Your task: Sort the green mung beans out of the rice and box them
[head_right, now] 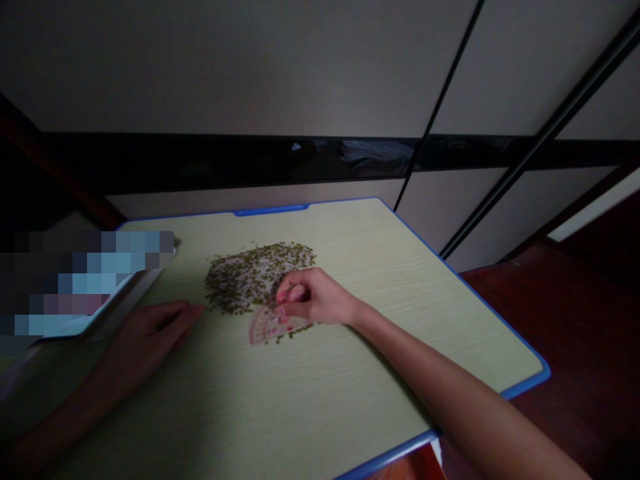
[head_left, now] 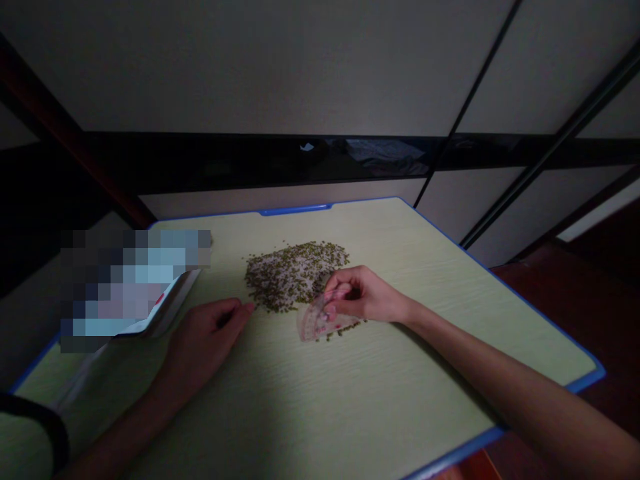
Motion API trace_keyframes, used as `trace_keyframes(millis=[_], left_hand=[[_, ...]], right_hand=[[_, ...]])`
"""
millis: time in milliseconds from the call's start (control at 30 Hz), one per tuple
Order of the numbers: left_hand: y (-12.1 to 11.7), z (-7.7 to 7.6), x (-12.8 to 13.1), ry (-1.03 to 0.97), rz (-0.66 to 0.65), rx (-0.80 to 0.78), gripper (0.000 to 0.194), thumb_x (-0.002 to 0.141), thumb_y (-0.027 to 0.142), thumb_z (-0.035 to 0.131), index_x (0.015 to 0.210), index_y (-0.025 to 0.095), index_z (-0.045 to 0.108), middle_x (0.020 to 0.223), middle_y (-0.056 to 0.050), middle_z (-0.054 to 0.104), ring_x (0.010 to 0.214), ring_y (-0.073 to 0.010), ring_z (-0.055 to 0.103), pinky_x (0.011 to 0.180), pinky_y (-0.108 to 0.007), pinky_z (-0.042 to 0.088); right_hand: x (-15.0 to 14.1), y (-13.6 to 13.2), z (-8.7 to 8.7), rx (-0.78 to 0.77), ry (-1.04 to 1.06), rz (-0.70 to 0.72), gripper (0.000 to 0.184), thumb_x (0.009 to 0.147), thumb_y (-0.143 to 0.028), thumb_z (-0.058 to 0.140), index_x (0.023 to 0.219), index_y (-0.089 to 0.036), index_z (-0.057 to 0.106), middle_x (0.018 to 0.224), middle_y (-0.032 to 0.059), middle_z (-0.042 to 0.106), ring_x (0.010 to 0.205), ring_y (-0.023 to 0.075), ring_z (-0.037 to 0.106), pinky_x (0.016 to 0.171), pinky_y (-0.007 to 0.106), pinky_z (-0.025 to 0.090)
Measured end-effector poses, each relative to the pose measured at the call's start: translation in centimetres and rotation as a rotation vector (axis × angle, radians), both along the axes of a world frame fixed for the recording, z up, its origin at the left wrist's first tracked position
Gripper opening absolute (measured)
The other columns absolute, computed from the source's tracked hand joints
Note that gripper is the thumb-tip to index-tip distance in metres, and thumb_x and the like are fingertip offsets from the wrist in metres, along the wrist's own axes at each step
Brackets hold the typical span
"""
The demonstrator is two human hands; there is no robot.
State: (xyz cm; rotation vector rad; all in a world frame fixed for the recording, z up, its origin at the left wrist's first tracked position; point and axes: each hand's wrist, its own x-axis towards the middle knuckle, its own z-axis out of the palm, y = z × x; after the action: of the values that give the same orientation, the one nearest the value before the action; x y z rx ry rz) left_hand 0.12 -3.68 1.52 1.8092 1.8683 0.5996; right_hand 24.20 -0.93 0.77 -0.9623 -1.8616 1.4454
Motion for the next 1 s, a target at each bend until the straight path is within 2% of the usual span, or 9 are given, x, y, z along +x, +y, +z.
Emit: trace_keyframes(millis=[100, 233, 300, 367, 467, 533, 633, 1000], left_hand=[[0.0, -0.1, -0.1, 0.0, -0.01, 0.003, 0.036, 0.071, 0.047, 0.037, 0.046, 0.022, 0.034, 0.045, 0.006, 0.033, 0.049, -0.0122, 0.038, 0.051, -0.025, 0.026], [0.0, -0.3, -0.1, 0.008, -0.015, 0.021, 0.036, 0.071, 0.047, 0.037, 0.046, 0.022, 0.032, 0.043, 0.006, 0.032, 0.047, -0.0122, 0.037, 0.05, -0.026, 0.024], [0.0, -0.2, -0.1, 0.0, -0.022, 0.029, 0.036, 0.072, 0.046, 0.036, 0.046, 0.022, 0.032, 0.043, 0.006, 0.033, 0.046, -0.0123, 0.038, 0.049, -0.026, 0.024], [-0.1, -0.2, -0.1, 0.009, -0.013, 0.031, 0.035, 0.072, 0.045, 0.036, 0.046, 0.022, 0.033, 0.042, 0.006, 0.033, 0.046, -0.0124, 0.038, 0.048, -0.026, 0.023], [-0.1, -0.1, -0.2, 0.029, -0.021, 0.047, 0.036, 0.072, 0.046, 0.036, 0.046, 0.022, 0.035, 0.042, 0.005, 0.035, 0.047, -0.0131, 0.04, 0.048, -0.026, 0.023], [-0.1, -0.1, -0.2, 0.03, -0.033, 0.055, 0.036, 0.072, 0.046, 0.036, 0.046, 0.022, 0.036, 0.042, 0.005, 0.036, 0.047, -0.0132, 0.04, 0.048, -0.026, 0.023], [-0.1, -0.1, -0.1, 0.02, -0.044, 0.057, 0.035, 0.072, 0.045, 0.036, 0.046, 0.022, 0.035, 0.042, 0.005, 0.035, 0.046, -0.0128, 0.04, 0.048, -0.026, 0.023], [-0.2, 0.0, 0.1, 0.023, -0.04, 0.076, 0.035, 0.072, 0.043, 0.037, 0.045, 0.022, 0.033, 0.04, 0.005, 0.034, 0.046, -0.0121, 0.038, 0.048, -0.026, 0.021]], right_hand=[[0.4, 0.3, 0.3, -0.008, 0.041, -0.064, 0.016, 0.066, -0.025, 0.064, 0.072, -0.015, 0.053, 0.059, 0.0004, 0.062, 0.045, 0.0071, 0.047, 0.044, 0.02, 0.032], [2.8, 0.5, 0.7, 0.003, 0.038, -0.325, 0.02, 0.066, -0.028, 0.065, 0.075, -0.015, 0.053, 0.059, 0.0014, 0.063, 0.041, 0.0063, 0.044, 0.04, 0.02, 0.028], [4.6, 0.1, 0.6, -0.022, -0.041, -0.458, 0.027, 0.063, -0.031, 0.066, 0.079, -0.016, 0.051, 0.057, 0.0011, 0.063, 0.037, 0.0065, 0.042, 0.037, 0.02, 0.024], [6.3, -0.8, 0.5, -0.006, -0.103, -0.584, 0.031, 0.062, -0.036, 0.065, 0.082, -0.017, 0.051, 0.058, 0.0019, 0.063, 0.041, 0.0107, 0.048, 0.038, 0.021, 0.027], [8.3, -2.4, 0.1, 0.144, -0.298, -0.729, 0.027, 0.066, -0.039, 0.061, 0.075, -0.015, 0.054, 0.061, 0.0049, 0.062, 0.051, 0.0142, 0.053, 0.044, 0.024, 0.034], [8.8, -3.5, -0.1, 0.207, -0.421, -0.751, 0.025, 0.068, -0.039, 0.059, 0.072, -0.014, 0.057, 0.063, 0.006, 0.062, 0.052, 0.014, 0.051, 0.046, 0.025, 0.035], [8.1, -4.7, -0.3, 0.218, -0.491, -0.745, 0.023, 0.071, -0.038, 0.057, 0.069, -0.014, 0.056, 0.06, 0.0049, 0.06, 0.05, 0.0131, 0.048, 0.046, 0.025, 0.034], [3.1, -6.2, -0.4, 0.186, -0.363, -0.671, 0.017, 0.069, -0.03, 0.058, 0.063, -0.018, 0.048, 0.057, 0.002, 0.054, 0.049, 0.0113, 0.044, 0.046, 0.025, 0.034]])
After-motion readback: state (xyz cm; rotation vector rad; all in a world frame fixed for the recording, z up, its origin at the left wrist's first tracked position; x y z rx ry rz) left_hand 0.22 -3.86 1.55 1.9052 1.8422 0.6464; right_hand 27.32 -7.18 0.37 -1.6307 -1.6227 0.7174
